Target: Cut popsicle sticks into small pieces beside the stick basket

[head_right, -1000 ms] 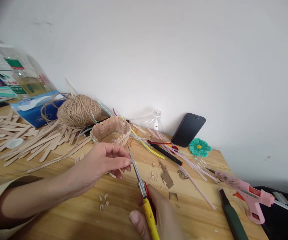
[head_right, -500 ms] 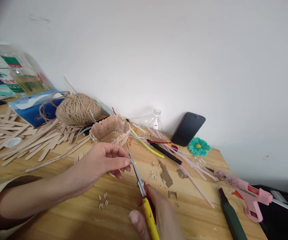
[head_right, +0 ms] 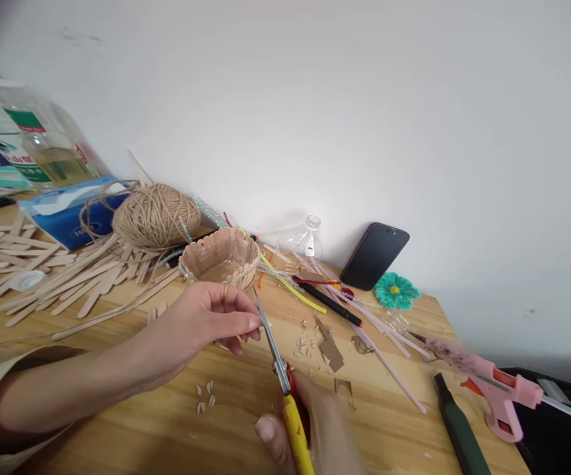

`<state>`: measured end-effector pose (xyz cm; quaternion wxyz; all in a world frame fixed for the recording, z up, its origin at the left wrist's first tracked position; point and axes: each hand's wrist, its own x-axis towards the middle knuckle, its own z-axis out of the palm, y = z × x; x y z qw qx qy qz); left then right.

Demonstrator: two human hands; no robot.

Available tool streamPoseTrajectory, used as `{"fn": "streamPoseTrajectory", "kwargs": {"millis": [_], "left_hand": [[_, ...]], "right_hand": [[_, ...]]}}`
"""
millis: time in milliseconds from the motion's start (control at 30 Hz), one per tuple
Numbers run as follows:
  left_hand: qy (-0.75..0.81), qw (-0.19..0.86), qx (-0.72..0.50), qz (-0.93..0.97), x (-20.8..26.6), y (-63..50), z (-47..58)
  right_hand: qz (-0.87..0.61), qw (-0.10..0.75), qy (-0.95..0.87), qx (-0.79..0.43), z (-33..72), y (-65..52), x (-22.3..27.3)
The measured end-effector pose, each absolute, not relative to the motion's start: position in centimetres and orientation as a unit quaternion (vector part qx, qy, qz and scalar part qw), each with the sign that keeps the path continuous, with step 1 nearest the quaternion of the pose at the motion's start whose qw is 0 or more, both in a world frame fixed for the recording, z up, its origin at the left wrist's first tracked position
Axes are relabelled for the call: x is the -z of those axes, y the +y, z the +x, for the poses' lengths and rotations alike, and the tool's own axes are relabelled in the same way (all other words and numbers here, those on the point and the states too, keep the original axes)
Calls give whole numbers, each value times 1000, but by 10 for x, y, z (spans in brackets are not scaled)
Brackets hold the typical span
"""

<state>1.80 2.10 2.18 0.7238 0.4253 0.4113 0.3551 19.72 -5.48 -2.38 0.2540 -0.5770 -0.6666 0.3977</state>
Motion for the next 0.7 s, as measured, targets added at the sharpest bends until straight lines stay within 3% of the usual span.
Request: {"fn": "streamPoseTrajectory", "kwargs": {"millis": [433, 700], "left_hand": [[438, 713, -324, 442, -20, 26, 15], [426, 714, -354, 428, -25, 21, 17]], "right_hand": [[-592, 214, -662, -407, 198, -52, 17], [-553, 252, -669, -427, 200, -54, 14]]}}
